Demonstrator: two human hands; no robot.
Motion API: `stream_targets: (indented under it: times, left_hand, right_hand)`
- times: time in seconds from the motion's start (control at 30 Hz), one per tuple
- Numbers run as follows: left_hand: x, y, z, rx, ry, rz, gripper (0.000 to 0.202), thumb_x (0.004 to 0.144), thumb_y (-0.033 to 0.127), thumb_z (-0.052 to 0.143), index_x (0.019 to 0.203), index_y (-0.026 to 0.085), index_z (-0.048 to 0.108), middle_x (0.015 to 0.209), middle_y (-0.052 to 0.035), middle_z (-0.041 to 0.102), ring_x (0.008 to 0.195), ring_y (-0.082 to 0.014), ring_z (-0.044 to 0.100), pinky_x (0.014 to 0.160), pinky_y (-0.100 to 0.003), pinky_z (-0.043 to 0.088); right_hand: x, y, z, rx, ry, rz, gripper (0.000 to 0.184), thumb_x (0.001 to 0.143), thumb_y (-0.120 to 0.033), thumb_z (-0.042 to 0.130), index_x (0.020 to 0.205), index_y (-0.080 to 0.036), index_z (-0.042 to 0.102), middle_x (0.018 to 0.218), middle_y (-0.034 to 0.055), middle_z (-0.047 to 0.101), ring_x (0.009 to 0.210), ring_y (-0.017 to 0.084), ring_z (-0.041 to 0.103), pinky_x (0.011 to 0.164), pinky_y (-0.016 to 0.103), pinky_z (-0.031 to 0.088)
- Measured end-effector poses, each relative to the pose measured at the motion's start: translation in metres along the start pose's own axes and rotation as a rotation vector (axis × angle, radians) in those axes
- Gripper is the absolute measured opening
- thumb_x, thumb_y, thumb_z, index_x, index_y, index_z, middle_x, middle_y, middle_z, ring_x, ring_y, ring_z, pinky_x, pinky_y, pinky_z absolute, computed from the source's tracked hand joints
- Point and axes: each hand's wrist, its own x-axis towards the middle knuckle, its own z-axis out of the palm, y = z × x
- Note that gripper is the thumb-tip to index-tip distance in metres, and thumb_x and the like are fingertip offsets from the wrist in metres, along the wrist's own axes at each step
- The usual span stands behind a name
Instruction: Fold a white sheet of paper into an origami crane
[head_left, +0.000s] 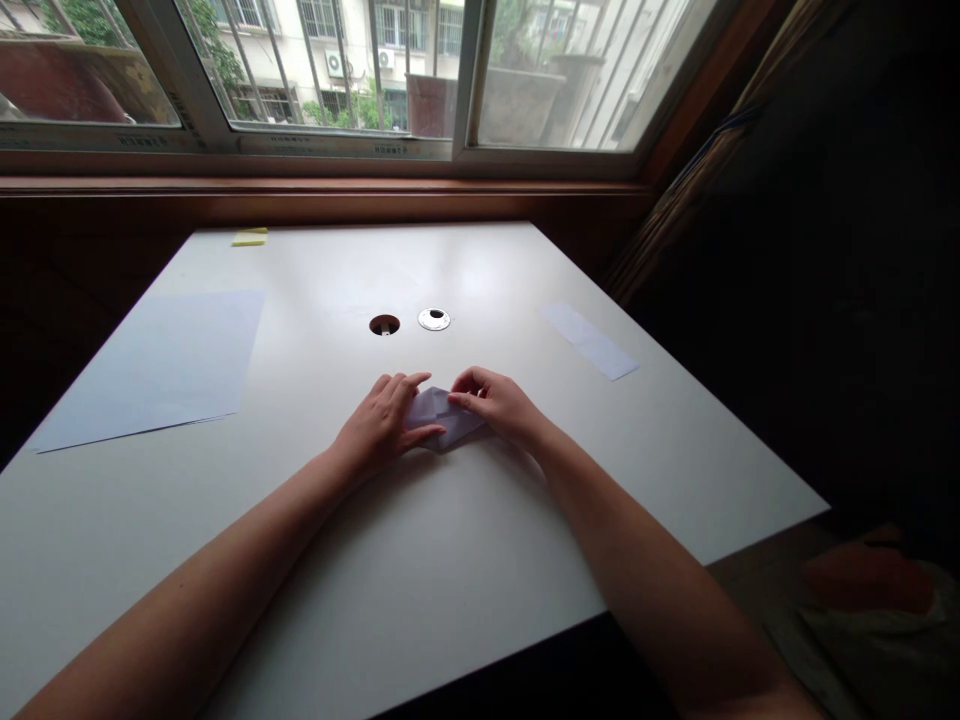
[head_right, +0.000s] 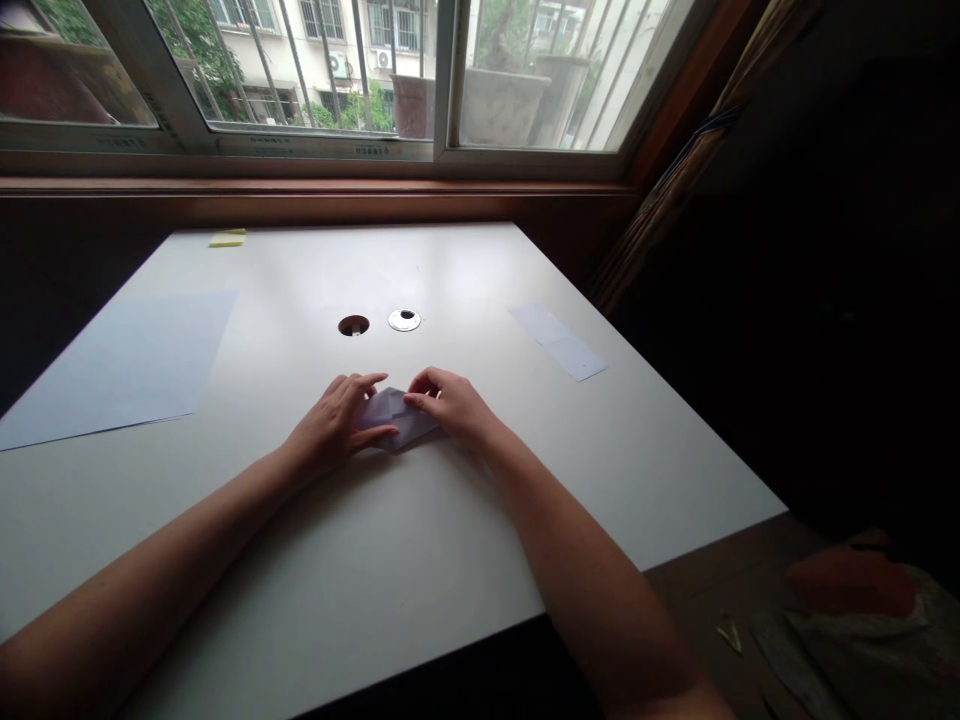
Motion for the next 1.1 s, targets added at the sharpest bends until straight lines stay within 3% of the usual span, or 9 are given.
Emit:
stream_targets:
  times: [0.1, 0.17, 0.27, 0.47, 0.77, 0.9, 1.1]
  left_hand:
    - [0.003, -0.003, -0.003, -0.095, 0.010, -0.067, 0.034, 0.096, 0.049, 0.053, 0.113, 0.022, 0.064, 0.091, -0.0058, 0.066, 0.086, -0.0209, 0.060, 0.078, -0.033, 0.049]
    - [0.004, -0.003, -0.006, -0.188, 0.015, -0.127, 0.033, 0.099, 0.048, 0.049, 0.097, 0.021, 0.069, 0.085, -0.0041, 0.069, 0.078, -0.0177, 0.062, 0.070, -0.028, 0.048]
    - [0.006, 0.000, -0.009, -0.281, 0.029, -0.177, 0.034, 0.097, 0.047, 0.051, 0.090, 0.020, 0.070, 0.083, -0.0026, 0.072, 0.073, -0.0156, 0.064, 0.065, -0.026, 0.048]
    - [0.007, 0.004, -0.008, -0.289, 0.103, -0.176, 0.027, 0.096, 0.042, 0.057, 0.089, 0.020, 0.071, 0.082, -0.0028, 0.072, 0.072, -0.0151, 0.064, 0.063, -0.025, 0.048]
    - [0.004, 0.016, -0.018, 0.006, 0.331, 0.081, 0.013, 0.095, 0.027, 0.060, 0.103, 0.024, 0.071, 0.090, -0.0039, 0.073, 0.084, -0.0192, 0.061, 0.076, -0.034, 0.052]
    - [0.002, 0.018, -0.018, 0.062, 0.357, 0.149, 0.016, 0.092, 0.021, 0.063, 0.107, 0.025, 0.070, 0.093, -0.0030, 0.073, 0.088, -0.0194, 0.060, 0.079, -0.034, 0.052]
    - [0.003, 0.016, -0.015, 0.104, 0.384, 0.209, 0.019, 0.089, 0.017, 0.068, 0.107, 0.024, 0.070, 0.094, -0.0037, 0.073, 0.086, -0.0190, 0.059, 0.078, -0.033, 0.052]
  right_hand:
    - [0.001, -0.001, 0.000, -0.002, -0.002, -0.059, 0.017, 0.084, -0.037, 0.069, 0.089, -0.021, 0.069, 0.088, 0.0007, 0.071, 0.082, 0.015, 0.060, 0.075, 0.028, 0.045]
    - [0.001, -0.002, 0.001, -0.023, 0.001, -0.113, 0.014, 0.084, -0.035, 0.071, 0.088, -0.022, 0.069, 0.087, 0.0009, 0.071, 0.084, 0.016, 0.061, 0.077, 0.029, 0.045]
    - [-0.002, -0.005, 0.000, -0.044, 0.022, -0.196, 0.012, 0.085, -0.033, 0.072, 0.089, -0.023, 0.067, 0.088, 0.0014, 0.068, 0.087, 0.017, 0.061, 0.080, 0.030, 0.047]
    - [-0.007, -0.013, -0.005, -0.092, 0.089, -0.340, 0.013, 0.088, -0.035, 0.070, 0.091, -0.023, 0.067, 0.096, 0.0043, 0.064, 0.090, 0.018, 0.060, 0.085, 0.033, 0.050]
    - [-0.014, -0.021, -0.011, -0.233, 0.199, -0.477, 0.011, 0.094, -0.033, 0.062, 0.097, -0.027, 0.071, 0.096, 0.0059, 0.067, 0.094, 0.023, 0.057, 0.086, 0.039, 0.049]
    - [-0.016, -0.024, -0.011, -0.337, 0.286, -0.532, 0.011, 0.094, -0.031, 0.062, 0.098, -0.029, 0.073, 0.095, 0.0049, 0.068, 0.096, 0.023, 0.058, 0.090, 0.040, 0.046]
    - [-0.012, -0.020, -0.009, -0.429, 0.343, -0.706, 0.004, 0.090, -0.028, 0.070, 0.092, -0.026, 0.072, 0.087, 0.0020, 0.069, 0.086, 0.019, 0.058, 0.082, 0.036, 0.043]
